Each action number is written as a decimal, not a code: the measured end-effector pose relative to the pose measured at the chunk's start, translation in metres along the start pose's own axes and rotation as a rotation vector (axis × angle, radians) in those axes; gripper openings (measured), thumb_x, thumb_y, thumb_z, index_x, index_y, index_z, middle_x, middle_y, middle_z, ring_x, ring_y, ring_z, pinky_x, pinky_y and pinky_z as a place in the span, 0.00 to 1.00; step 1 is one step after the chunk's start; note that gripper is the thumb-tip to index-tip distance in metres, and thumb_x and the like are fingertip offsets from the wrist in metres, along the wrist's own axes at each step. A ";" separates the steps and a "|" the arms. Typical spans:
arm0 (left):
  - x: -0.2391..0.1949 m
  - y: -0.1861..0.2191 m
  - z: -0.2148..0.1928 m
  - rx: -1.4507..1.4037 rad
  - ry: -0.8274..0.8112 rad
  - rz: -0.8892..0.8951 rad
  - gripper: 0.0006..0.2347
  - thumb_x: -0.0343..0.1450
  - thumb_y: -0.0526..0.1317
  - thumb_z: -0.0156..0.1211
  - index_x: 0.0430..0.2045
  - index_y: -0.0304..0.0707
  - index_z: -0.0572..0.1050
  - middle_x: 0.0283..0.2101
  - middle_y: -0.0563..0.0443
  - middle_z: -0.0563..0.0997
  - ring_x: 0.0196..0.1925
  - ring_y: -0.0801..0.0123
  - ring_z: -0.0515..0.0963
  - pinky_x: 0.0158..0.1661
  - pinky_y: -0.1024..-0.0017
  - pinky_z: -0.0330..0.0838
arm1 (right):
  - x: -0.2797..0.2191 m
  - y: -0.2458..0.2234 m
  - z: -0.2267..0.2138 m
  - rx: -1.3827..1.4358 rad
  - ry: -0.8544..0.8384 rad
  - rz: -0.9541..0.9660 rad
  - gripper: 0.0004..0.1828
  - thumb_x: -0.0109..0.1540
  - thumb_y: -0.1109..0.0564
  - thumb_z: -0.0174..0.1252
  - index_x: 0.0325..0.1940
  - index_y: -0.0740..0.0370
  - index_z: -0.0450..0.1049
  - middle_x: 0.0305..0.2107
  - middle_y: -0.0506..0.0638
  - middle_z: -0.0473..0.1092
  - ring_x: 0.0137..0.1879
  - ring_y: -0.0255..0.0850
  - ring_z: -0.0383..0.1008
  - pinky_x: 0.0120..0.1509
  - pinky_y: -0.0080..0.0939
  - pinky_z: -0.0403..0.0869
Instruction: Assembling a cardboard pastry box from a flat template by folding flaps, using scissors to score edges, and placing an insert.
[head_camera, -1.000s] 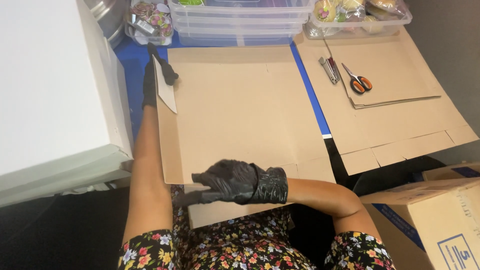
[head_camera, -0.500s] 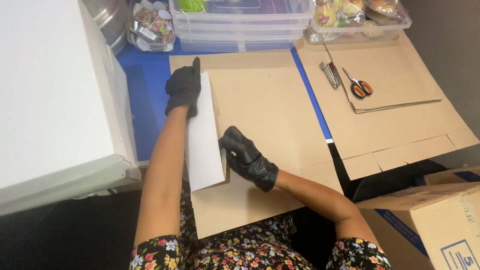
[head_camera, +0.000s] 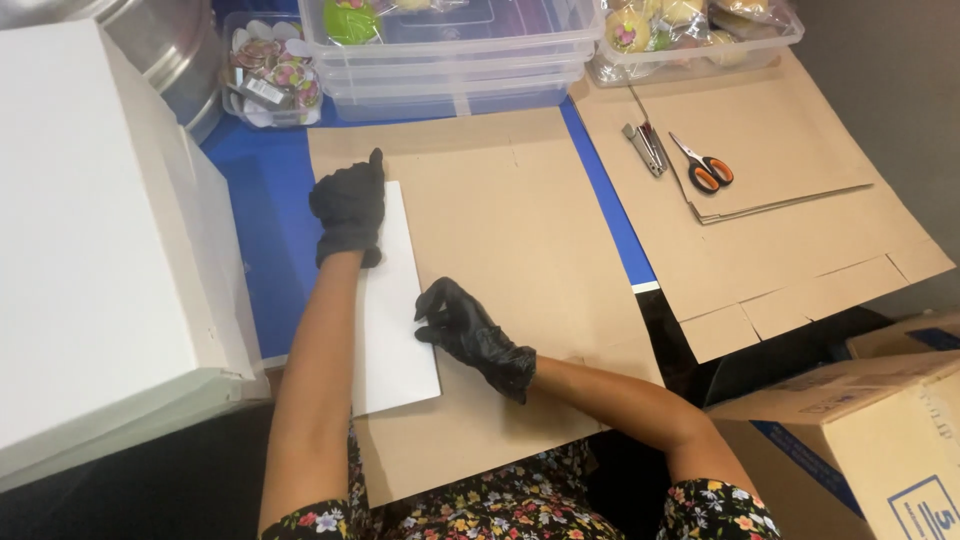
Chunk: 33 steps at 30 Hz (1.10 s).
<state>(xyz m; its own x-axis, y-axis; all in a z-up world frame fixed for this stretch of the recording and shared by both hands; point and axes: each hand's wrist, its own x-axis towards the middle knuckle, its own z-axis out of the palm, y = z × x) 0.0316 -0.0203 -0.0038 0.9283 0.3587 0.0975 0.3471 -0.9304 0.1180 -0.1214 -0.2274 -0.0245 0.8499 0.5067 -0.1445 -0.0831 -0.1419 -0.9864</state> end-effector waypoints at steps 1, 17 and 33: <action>-0.001 0.000 -0.002 0.013 0.051 0.016 0.30 0.82 0.55 0.31 0.19 0.45 0.81 0.18 0.47 0.82 0.28 0.58 0.86 0.27 0.64 0.73 | 0.003 0.003 0.003 0.005 -0.015 -0.026 0.18 0.57 0.66 0.68 0.47 0.59 0.69 0.40 0.52 0.70 0.41 0.45 0.78 0.39 0.40 0.80; -0.021 0.021 -0.003 0.038 0.177 0.044 0.19 0.82 0.52 0.37 0.67 0.53 0.66 0.73 0.41 0.62 0.76 0.58 0.57 0.69 0.43 0.52 | 0.008 -0.031 -0.012 -0.321 -0.178 -0.298 0.09 0.58 0.60 0.68 0.42 0.54 0.80 0.35 0.52 0.67 0.37 0.43 0.75 0.38 0.41 0.78; -0.020 0.015 -0.011 -0.022 -0.057 0.025 0.22 0.81 0.52 0.30 0.73 0.59 0.51 0.77 0.44 0.50 0.78 0.63 0.49 0.72 0.45 0.43 | 0.042 -0.039 0.005 -1.100 -0.204 -0.380 0.33 0.71 0.43 0.48 0.77 0.59 0.54 0.74 0.63 0.50 0.80 0.60 0.44 0.80 0.66 0.45</action>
<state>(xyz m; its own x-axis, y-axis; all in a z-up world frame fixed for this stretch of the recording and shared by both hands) 0.0170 -0.0401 0.0065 0.9430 0.3298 0.0446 0.3212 -0.9370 0.1375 -0.0854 -0.1961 0.0077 0.6161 0.7868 0.0356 0.7351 -0.5582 -0.3849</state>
